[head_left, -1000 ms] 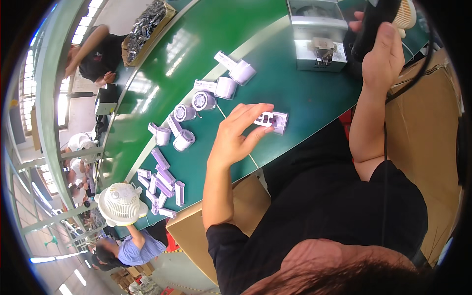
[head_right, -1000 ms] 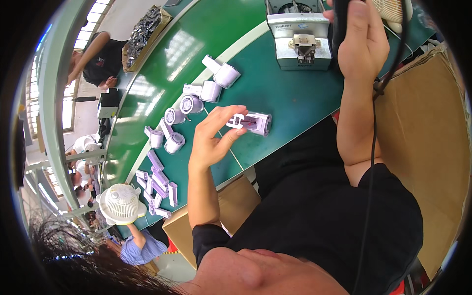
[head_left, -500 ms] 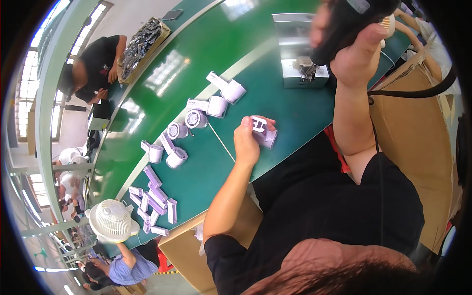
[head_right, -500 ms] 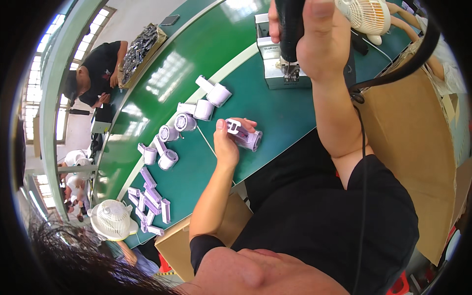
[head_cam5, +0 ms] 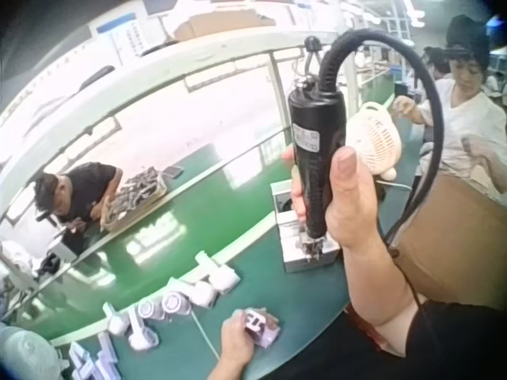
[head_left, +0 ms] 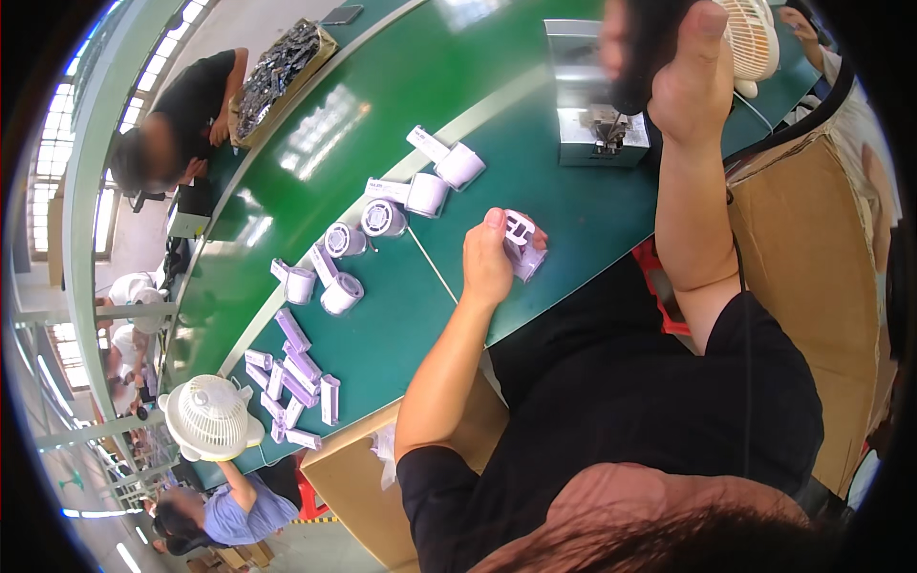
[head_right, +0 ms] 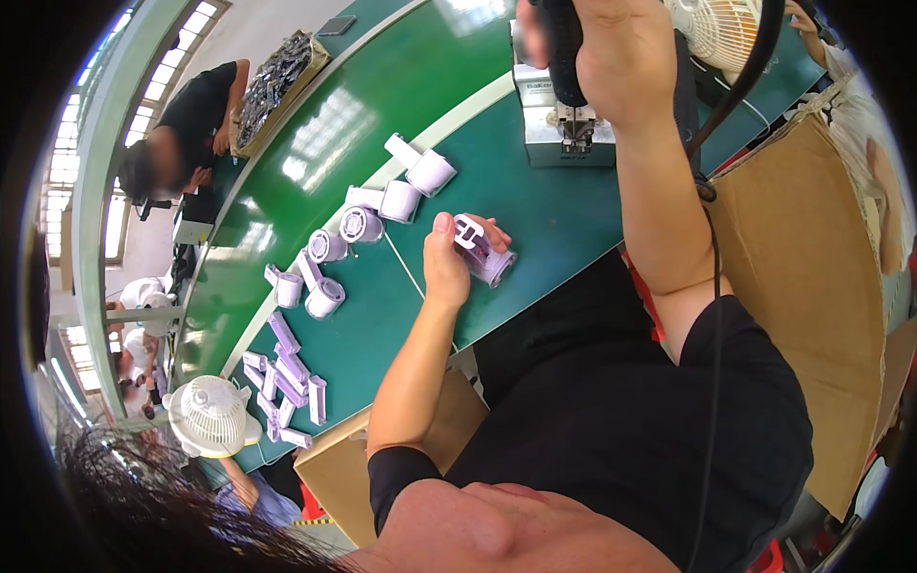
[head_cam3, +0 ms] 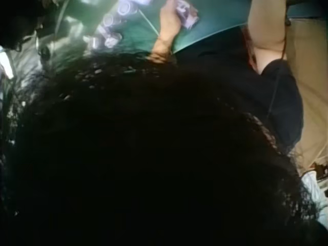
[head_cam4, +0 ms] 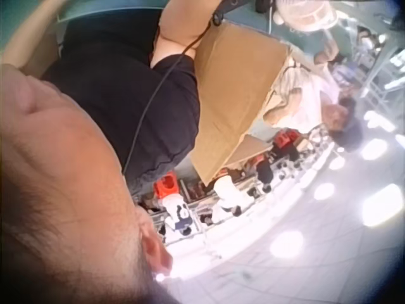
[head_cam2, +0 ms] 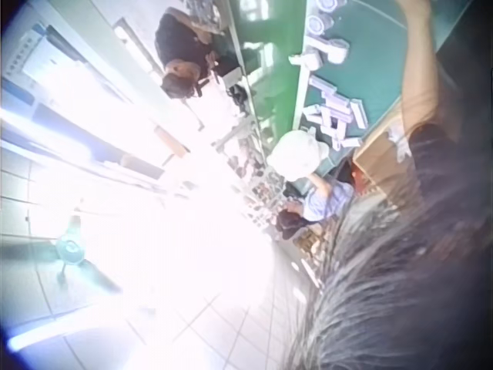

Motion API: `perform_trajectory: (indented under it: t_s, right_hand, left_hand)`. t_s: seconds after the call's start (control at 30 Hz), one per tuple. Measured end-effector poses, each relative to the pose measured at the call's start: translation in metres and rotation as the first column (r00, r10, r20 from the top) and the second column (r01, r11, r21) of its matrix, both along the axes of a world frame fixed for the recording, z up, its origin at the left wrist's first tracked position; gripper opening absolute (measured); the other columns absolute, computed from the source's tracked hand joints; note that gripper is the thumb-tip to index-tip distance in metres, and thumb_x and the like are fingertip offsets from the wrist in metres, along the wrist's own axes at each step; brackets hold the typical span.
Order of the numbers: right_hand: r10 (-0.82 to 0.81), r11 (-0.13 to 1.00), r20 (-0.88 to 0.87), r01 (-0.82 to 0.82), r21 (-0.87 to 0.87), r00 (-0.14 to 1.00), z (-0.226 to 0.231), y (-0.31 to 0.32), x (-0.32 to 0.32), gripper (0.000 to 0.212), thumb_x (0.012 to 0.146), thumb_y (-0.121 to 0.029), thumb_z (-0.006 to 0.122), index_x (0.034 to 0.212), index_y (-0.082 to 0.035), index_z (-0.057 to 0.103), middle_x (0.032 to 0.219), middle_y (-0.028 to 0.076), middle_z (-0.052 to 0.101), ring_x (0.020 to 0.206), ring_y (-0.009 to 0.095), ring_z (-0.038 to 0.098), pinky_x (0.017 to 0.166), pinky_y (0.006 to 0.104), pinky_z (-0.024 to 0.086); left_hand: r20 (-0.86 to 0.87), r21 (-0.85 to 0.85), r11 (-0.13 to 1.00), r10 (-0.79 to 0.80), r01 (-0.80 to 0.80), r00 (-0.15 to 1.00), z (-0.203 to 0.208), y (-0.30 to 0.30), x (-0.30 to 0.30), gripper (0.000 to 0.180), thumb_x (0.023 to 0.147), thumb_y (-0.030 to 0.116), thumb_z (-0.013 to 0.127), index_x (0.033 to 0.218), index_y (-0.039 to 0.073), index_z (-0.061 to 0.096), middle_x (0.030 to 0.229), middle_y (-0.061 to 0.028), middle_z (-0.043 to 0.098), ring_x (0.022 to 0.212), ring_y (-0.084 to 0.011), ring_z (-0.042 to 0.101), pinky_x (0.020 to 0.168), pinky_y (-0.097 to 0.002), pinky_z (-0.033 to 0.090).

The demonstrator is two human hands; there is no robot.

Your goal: Assemble handheld fan components using an electric screwdriver at a factory workbench.

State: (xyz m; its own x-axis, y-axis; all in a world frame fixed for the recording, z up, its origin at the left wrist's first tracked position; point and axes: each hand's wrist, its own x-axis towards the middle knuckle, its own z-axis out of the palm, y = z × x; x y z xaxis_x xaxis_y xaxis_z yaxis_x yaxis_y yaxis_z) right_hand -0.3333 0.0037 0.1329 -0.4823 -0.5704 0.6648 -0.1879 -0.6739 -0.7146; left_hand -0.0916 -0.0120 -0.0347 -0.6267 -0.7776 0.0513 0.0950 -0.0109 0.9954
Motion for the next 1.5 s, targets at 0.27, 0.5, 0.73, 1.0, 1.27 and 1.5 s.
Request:
perform_trajectory:
  t_s: [0.27,0.5,0.73,1.0,1.27,1.5]
  right_hand:
    - [0.076,0.997,0.28,-0.074,-0.019,0.957,0.041,0.018,0.032,0.087,0.107,-0.074,0.031,0.125,0.005,0.063,0.072,0.005,0.061,0.049,0.012,0.057,0.045,0.0256,0.048]
    - [0.619,0.778,0.3,-0.514,-0.361,0.726,0.091,0.017,0.051,0.095,0.104,-0.079,0.026,0.121,0.007,0.063,0.068,0.006,0.062,0.044,0.016,0.056,0.042,0.0276,0.049]
    - [0.595,0.797,0.413,-0.573,-0.193,0.689,0.084,0.014,0.096,0.095,0.104,-0.079,0.025,0.119,0.007,0.064,0.068,0.008,0.062,0.043,0.016,0.056,0.042,0.0281,0.049]
    - [0.694,0.714,-0.079,-0.698,-0.053,0.716,0.043,-0.013,0.087,0.093,0.101,-0.079,0.039,0.13,0.005,0.062,0.081,0.007,0.063,0.062,0.012,0.061,0.055,0.0254,0.051]
    - [0.71,0.692,0.228,-0.72,-0.048,0.666,0.007,-0.006,0.101,0.063,0.104,-0.063,0.059,0.103,-0.001,0.071,0.075,0.003,0.063,0.055,0.008,0.058,0.049,0.0237,0.045]
    - [0.733,0.662,0.222,-0.749,-0.016,0.643,0.002,0.002,0.105,0.059,0.104,-0.06,0.061,0.095,-0.001,0.067,0.076,0.004,0.064,0.058,0.008,0.059,0.053,0.0257,0.047]
  left_hand:
    - [0.049,0.016,0.999,0.031,-0.031,0.998,0.005,0.0,-0.007,0.074,0.111,0.053,0.027,0.083,-0.003,0.067,0.075,-0.0156,0.072,0.077,-0.0266,0.072,0.104,-0.0426,0.051]
    - [0.082,-0.038,0.999,0.035,-0.032,0.996,0.004,0.0,-0.004,0.076,0.111,0.054,0.026,0.085,-0.004,0.068,0.075,-0.0152,0.072,0.074,-0.0248,0.071,0.097,-0.0418,0.055]
    - [0.052,0.084,0.995,0.055,-0.059,0.997,-0.001,0.002,0.0,0.068,0.112,0.05,0.033,0.096,-0.006,0.068,0.081,-0.014,0.071,0.074,-0.0243,0.072,0.073,-0.0359,0.059]
    - [0.013,0.05,0.999,-0.004,0.004,1.0,-0.005,-0.007,0.002,0.071,0.111,0.05,0.031,0.086,-0.002,0.072,0.075,-0.0114,0.073,0.071,-0.0203,0.07,0.07,-0.0327,0.055]
    - [-0.092,-0.005,0.993,-0.121,0.121,0.988,-0.009,-0.015,0.003,0.068,0.11,0.046,0.031,0.086,-0.005,0.069,0.077,-0.0138,0.073,0.077,-0.0244,0.071,0.087,-0.0357,0.056]
    - [-0.094,-0.041,0.995,-0.092,0.089,0.991,-0.01,-0.009,0.004,0.076,0.105,0.055,0.033,0.079,-0.007,0.068,0.071,-0.0175,0.07,0.073,-0.0298,0.07,0.105,-0.0462,0.05]
